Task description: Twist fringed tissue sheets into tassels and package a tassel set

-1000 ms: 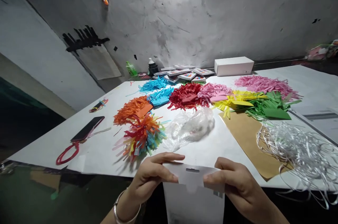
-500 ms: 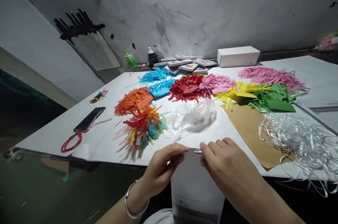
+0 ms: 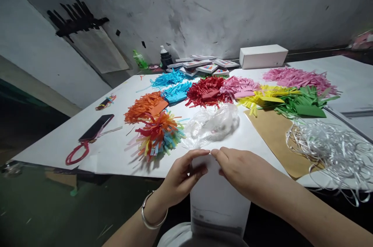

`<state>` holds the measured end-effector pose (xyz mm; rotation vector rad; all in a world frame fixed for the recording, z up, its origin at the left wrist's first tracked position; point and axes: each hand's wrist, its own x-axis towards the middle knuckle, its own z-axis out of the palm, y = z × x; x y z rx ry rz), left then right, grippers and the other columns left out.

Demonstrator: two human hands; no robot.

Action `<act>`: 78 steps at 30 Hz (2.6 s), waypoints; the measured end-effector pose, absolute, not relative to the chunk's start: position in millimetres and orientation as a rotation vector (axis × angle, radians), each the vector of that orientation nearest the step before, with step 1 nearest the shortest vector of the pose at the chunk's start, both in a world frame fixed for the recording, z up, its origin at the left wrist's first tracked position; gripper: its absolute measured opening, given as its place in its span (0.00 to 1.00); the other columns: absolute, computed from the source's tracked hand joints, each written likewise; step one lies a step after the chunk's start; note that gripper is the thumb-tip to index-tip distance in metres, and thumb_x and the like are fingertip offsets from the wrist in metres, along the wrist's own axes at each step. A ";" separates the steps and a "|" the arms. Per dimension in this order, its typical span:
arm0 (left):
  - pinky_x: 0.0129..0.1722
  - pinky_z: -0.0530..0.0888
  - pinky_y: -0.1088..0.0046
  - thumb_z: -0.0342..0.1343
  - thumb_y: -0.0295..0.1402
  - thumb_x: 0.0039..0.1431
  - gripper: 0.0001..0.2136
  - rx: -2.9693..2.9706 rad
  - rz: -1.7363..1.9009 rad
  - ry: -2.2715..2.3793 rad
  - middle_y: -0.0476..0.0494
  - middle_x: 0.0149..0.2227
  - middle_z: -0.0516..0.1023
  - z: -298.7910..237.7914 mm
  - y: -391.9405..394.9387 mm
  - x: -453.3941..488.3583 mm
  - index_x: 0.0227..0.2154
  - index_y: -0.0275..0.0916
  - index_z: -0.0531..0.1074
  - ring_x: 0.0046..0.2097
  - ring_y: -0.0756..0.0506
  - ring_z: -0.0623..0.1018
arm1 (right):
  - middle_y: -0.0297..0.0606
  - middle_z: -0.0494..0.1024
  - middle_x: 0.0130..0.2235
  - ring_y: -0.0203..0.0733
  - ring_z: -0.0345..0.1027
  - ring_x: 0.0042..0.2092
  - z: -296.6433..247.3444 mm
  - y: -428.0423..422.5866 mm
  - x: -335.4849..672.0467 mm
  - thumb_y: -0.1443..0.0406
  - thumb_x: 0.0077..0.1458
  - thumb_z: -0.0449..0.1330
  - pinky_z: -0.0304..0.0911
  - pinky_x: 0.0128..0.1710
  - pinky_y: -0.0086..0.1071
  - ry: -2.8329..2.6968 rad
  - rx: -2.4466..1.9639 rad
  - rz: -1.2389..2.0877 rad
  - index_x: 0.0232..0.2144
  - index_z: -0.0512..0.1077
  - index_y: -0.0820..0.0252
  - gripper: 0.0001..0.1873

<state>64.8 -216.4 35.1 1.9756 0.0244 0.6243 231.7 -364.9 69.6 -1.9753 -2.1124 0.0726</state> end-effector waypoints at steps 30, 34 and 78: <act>0.37 0.72 0.71 0.58 0.35 0.65 0.18 2.016 0.570 0.073 0.39 0.48 0.79 30.2 -211.5 71.8 0.57 0.40 0.68 0.43 0.42 0.76 | 0.44 0.80 0.45 0.42 0.77 0.42 71.9 -365.3 242.7 0.77 0.59 0.51 0.70 0.36 0.32 -2.064 -1.926 0.201 0.61 0.62 0.62 0.28; 0.41 0.72 0.71 0.58 0.33 0.66 0.18 2.020 0.569 0.059 0.41 0.49 0.78 31.1 -212.1 73.4 0.57 0.43 0.67 0.44 0.43 0.77 | 0.40 0.81 0.41 0.42 0.77 0.39 76.1 -363.2 240.8 0.75 0.59 0.53 0.65 0.34 0.30 -1.992 -1.991 0.216 0.54 0.68 0.58 0.21; 0.37 0.70 0.75 0.56 0.29 0.64 0.15 1.785 0.555 0.140 0.46 0.43 0.76 23.4 -220.1 76.6 0.53 0.46 0.72 0.39 0.47 0.74 | 0.28 0.69 0.26 0.32 0.61 0.28 102.0 -359.0 260.1 0.60 0.60 0.60 0.52 0.25 0.23 -1.907 -2.019 0.779 0.28 0.65 0.57 0.11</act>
